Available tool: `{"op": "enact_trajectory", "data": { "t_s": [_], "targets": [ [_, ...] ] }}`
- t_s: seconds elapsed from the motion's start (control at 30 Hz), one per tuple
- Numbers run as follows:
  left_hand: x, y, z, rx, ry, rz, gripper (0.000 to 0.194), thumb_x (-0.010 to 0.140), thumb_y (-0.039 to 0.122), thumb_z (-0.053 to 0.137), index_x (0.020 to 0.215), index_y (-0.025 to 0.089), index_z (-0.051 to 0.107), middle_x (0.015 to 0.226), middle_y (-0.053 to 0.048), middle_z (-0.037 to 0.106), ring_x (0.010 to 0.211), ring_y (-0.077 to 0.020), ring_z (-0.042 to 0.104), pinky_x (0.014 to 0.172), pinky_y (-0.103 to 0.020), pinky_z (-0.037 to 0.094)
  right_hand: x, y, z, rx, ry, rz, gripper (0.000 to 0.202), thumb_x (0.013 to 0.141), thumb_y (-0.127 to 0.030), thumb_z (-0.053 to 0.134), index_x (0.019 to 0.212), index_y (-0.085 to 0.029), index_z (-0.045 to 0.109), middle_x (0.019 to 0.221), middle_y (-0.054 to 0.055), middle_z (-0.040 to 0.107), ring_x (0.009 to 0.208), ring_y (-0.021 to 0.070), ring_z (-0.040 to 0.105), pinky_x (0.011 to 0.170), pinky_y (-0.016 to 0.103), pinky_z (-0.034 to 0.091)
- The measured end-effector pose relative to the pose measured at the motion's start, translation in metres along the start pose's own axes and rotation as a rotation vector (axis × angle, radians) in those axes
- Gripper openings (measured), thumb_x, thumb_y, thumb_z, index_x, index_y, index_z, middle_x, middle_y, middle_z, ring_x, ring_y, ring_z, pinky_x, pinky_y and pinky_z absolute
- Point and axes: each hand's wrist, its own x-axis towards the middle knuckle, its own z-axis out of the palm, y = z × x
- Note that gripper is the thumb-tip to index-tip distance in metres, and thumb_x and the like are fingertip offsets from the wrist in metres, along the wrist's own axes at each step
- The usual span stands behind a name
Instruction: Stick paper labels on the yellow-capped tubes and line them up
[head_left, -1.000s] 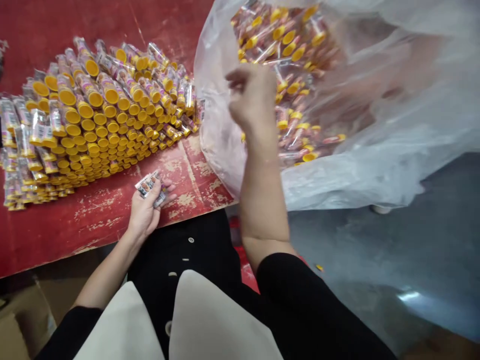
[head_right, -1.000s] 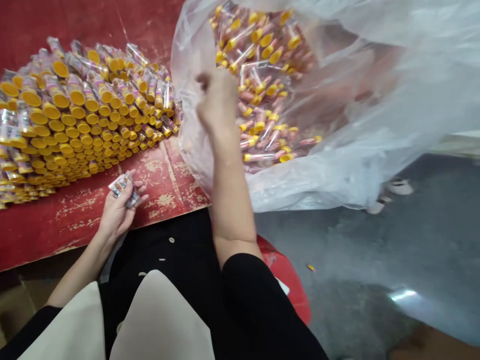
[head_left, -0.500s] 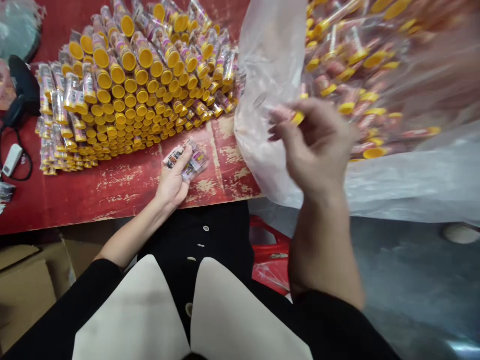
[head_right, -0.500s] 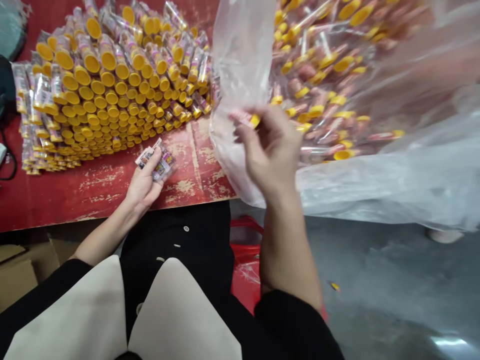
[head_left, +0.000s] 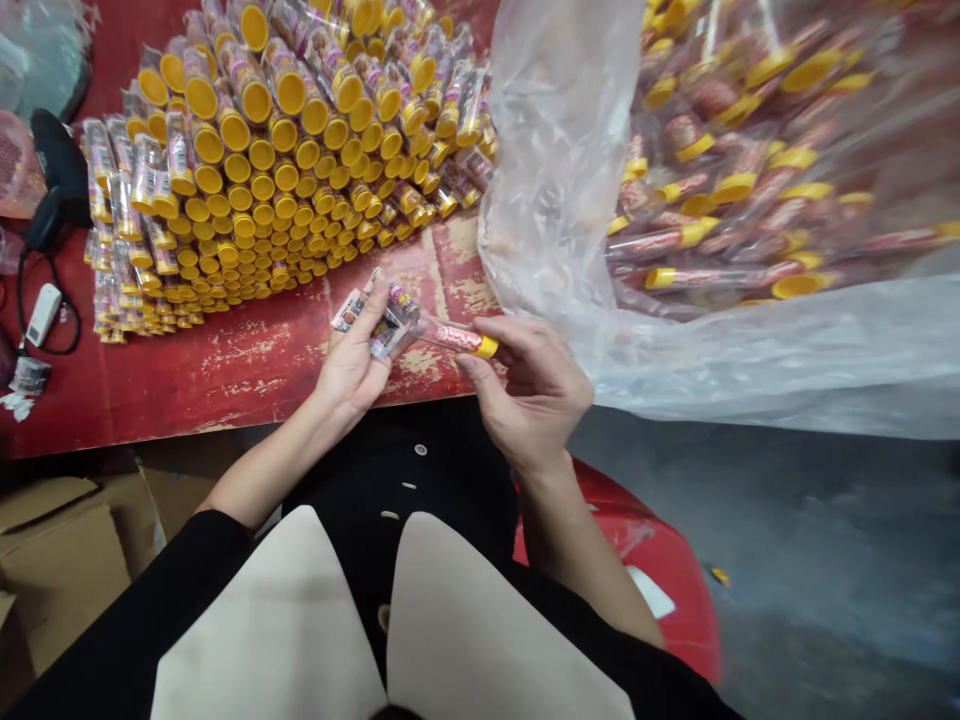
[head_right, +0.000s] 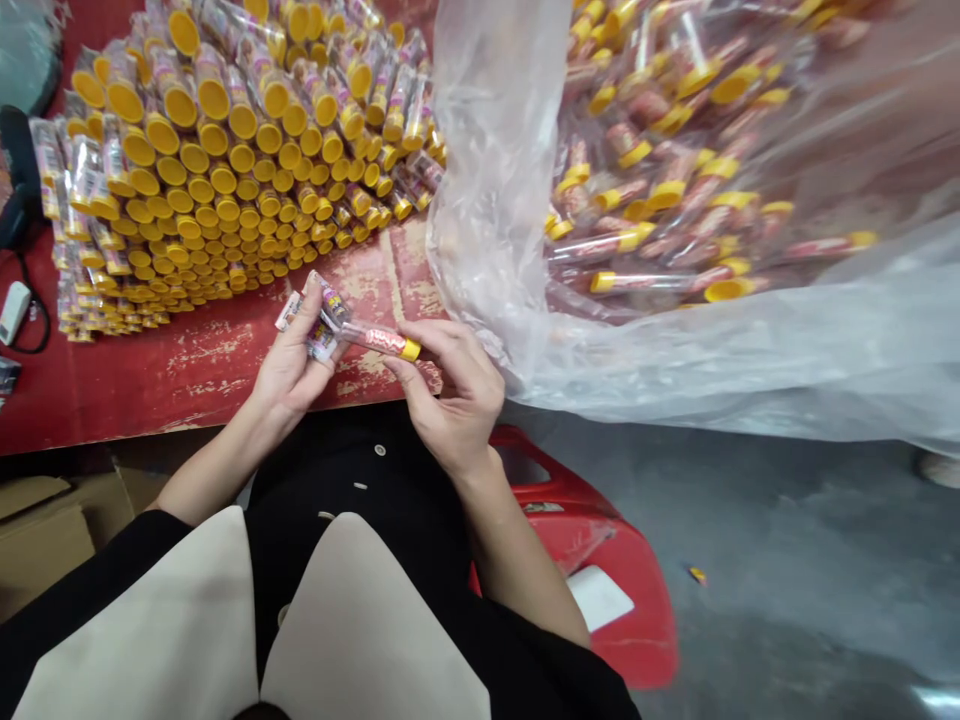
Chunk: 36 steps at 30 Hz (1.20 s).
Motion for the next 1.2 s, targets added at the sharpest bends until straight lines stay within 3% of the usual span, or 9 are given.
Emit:
{"op": "enact_trajectory", "data": {
  "t_s": [0.23,0.37,0.53,0.67,0.87,1.0,1.1,1.2],
  "targets": [
    [-0.012,0.000,0.001,0.060,-0.037,0.015,0.018,0.079,0.027,0.078,0.090,0.018,0.067,0.090,0.000,0.073,0.110,-0.0198,0.069,0.098,-0.037,0.057,-0.003,0.000,-0.004,-0.197,0.066,-0.126,0.042,0.081,-0.023,0.076,0.122,-0.027,0.070,0.105,0.007,0.073,0.095,0.0217,0.071,0.082,0.038,0.060],
    [-0.016,-0.005,-0.001,0.107,-0.108,0.079,0.028,0.071,0.030,0.084,0.089,0.016,0.067,0.086,0.001,0.072,0.098,-0.0183,0.072,0.093,-0.037,0.059,-0.003,-0.008,-0.001,-0.212,0.093,-0.229,0.049,0.081,-0.018,0.075,0.128,-0.030,0.068,0.104,0.006,0.073,0.091,0.0191,0.071,0.080,0.034,0.060],
    [-0.020,-0.011,-0.003,0.160,-0.119,0.158,0.037,0.065,0.037,0.088,0.090,0.018,0.068,0.091,0.001,0.074,0.091,-0.0162,0.073,0.088,-0.032,0.059,-0.002,-0.016,0.004,-0.055,-0.097,-0.120,0.052,0.091,-0.015,0.060,0.140,-0.031,0.057,0.111,0.007,0.068,0.098,0.0184,0.068,0.082,0.035,0.059],
    [-0.024,-0.014,-0.005,0.217,-0.161,0.189,0.045,0.059,0.037,0.091,0.095,0.020,0.071,0.100,0.001,0.076,0.089,-0.0144,0.072,0.087,-0.028,0.059,0.001,-0.015,0.008,-0.096,-0.023,-0.097,0.041,0.088,-0.020,0.066,0.128,-0.031,0.068,0.094,0.004,0.063,0.086,0.0154,0.064,0.073,0.032,0.057],
    [-0.025,-0.014,-0.004,0.185,-0.190,0.215,0.040,0.059,0.035,0.091,0.090,0.019,0.071,0.085,0.004,0.075,0.072,-0.0102,0.070,0.079,-0.027,0.062,0.007,-0.020,0.014,-0.044,0.096,-0.079,0.039,0.083,-0.013,0.072,0.116,-0.034,0.075,0.084,0.000,0.062,0.079,0.0113,0.061,0.070,0.028,0.053],
    [-0.018,-0.004,0.004,0.154,-0.219,0.160,0.046,0.064,0.036,0.089,0.102,0.019,0.071,0.093,0.000,0.076,0.087,-0.0164,0.074,0.083,-0.030,0.063,0.009,-0.017,0.025,0.072,0.110,0.123,0.023,0.085,-0.027,0.072,0.108,-0.029,0.078,0.088,0.001,0.063,0.075,0.0103,0.062,0.062,0.026,0.054],
    [-0.007,0.007,0.010,0.096,-0.203,0.136,0.047,0.081,0.037,0.077,0.123,0.022,0.065,0.110,-0.005,0.075,0.106,-0.0210,0.073,0.092,-0.034,0.060,0.034,0.008,0.042,0.257,0.144,0.312,0.026,0.087,-0.041,0.069,0.107,-0.026,0.077,0.088,0.001,0.067,0.064,0.0082,0.061,0.055,0.024,0.054],
    [0.003,0.014,0.009,0.061,-0.158,0.126,0.036,0.094,0.033,0.062,0.127,0.019,0.062,0.117,-0.010,0.074,0.115,-0.0234,0.070,0.100,-0.039,0.057,0.101,0.045,0.068,0.277,0.160,0.298,0.039,0.092,-0.052,0.058,0.114,-0.024,0.073,0.093,0.002,0.072,0.071,0.0113,0.067,0.062,0.026,0.058]
  ]
}}
